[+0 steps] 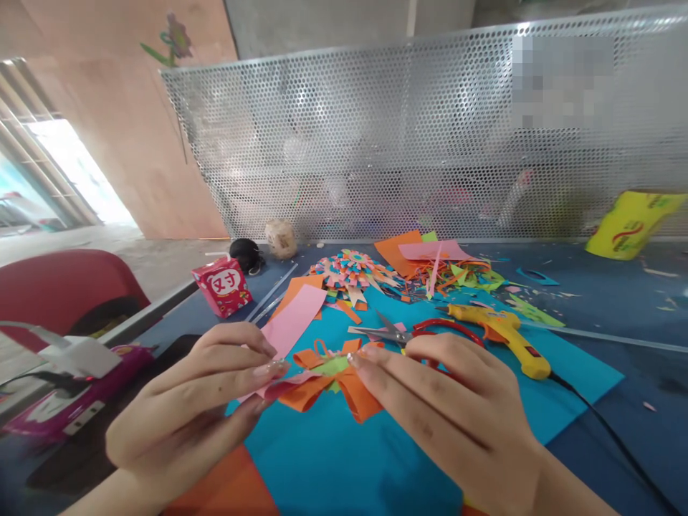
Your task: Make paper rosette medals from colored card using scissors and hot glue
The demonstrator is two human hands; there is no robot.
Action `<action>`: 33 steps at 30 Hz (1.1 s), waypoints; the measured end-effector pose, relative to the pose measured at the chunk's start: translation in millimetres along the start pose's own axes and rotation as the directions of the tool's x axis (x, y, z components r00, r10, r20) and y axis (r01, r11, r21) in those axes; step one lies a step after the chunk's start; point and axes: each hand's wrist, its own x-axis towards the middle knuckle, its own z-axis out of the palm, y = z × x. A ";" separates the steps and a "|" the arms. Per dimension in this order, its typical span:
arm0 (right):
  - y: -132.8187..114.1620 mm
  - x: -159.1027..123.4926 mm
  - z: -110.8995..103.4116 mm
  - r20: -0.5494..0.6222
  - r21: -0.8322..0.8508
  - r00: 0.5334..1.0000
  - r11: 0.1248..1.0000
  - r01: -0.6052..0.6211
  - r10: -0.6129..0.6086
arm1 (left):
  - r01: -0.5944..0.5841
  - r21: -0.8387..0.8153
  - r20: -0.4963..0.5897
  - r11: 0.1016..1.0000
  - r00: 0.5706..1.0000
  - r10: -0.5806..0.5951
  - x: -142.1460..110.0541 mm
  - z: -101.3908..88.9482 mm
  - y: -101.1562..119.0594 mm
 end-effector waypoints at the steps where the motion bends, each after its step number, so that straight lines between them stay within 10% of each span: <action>1: 0.7 1.8 0.7 -0.012 -0.006 1.000 1.000 0.019 -0.019 | 0.010 -0.009 -0.001 1.000 1.000 -0.010 -1.0 0.6 -0.6; 9: 4.1 13.8 18.9 -0.134 -0.067 0.991 0.998 0.010 -0.019 | 0.273 0.039 -0.075 0.961 0.960 -0.270 -16.2 8.9 -7.7; 16: -0.3 7.3 33.5 -0.040 0.010 0.999 1.000 -0.025 0.026 | 0.052 0.333 0.070 0.941 0.994 -0.080 -15.0 18.7 -3.3; 33: -4.7 13.6 27.4 -0.034 -0.098 0.998 0.994 0.048 -0.051 | 0.155 0.217 0.041 0.964 0.985 -0.168 -13.5 22.0 -1.9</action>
